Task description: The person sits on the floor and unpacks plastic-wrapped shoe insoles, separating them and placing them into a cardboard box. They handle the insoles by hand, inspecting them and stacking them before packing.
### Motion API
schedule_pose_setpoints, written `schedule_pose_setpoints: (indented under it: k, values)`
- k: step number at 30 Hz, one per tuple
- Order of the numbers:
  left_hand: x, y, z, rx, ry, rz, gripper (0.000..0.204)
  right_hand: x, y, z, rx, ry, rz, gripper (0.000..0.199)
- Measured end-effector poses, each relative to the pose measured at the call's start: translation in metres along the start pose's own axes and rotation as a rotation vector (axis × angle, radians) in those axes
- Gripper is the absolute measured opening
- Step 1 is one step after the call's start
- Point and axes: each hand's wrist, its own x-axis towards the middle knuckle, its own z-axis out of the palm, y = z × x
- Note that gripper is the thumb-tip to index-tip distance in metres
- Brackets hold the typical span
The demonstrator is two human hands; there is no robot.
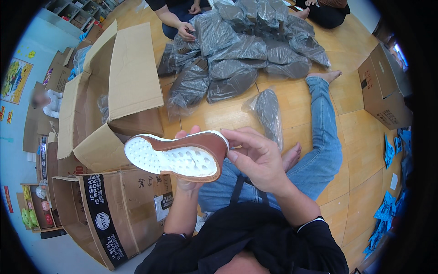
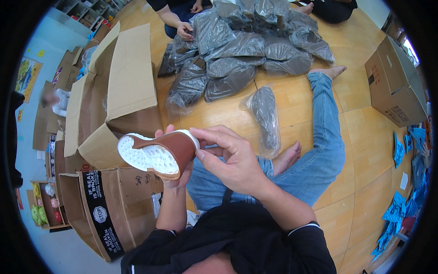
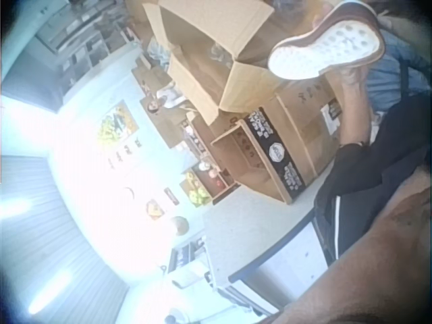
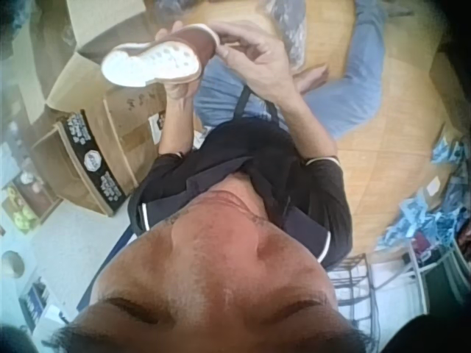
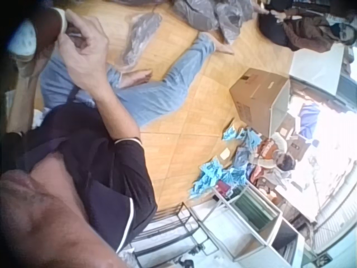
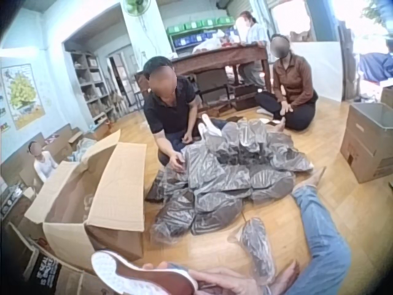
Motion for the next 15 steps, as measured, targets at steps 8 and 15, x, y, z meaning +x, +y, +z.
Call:
schedule_pose_setpoints:
  k: [8, 15]
  values:
    - [-0.0059, -0.0008, 0.0035, -0.061, 0.130, -0.060, 0.090, -0.0014, 0.0012, -0.0010, -0.029, -0.005, -0.002, 0.041]
    - [-0.0078, -0.0012, 0.0027, -0.070, 0.128, -0.087, 0.089, 0.0000, -0.0033, -0.0021, -0.236, -0.007, -0.082, 0.044]
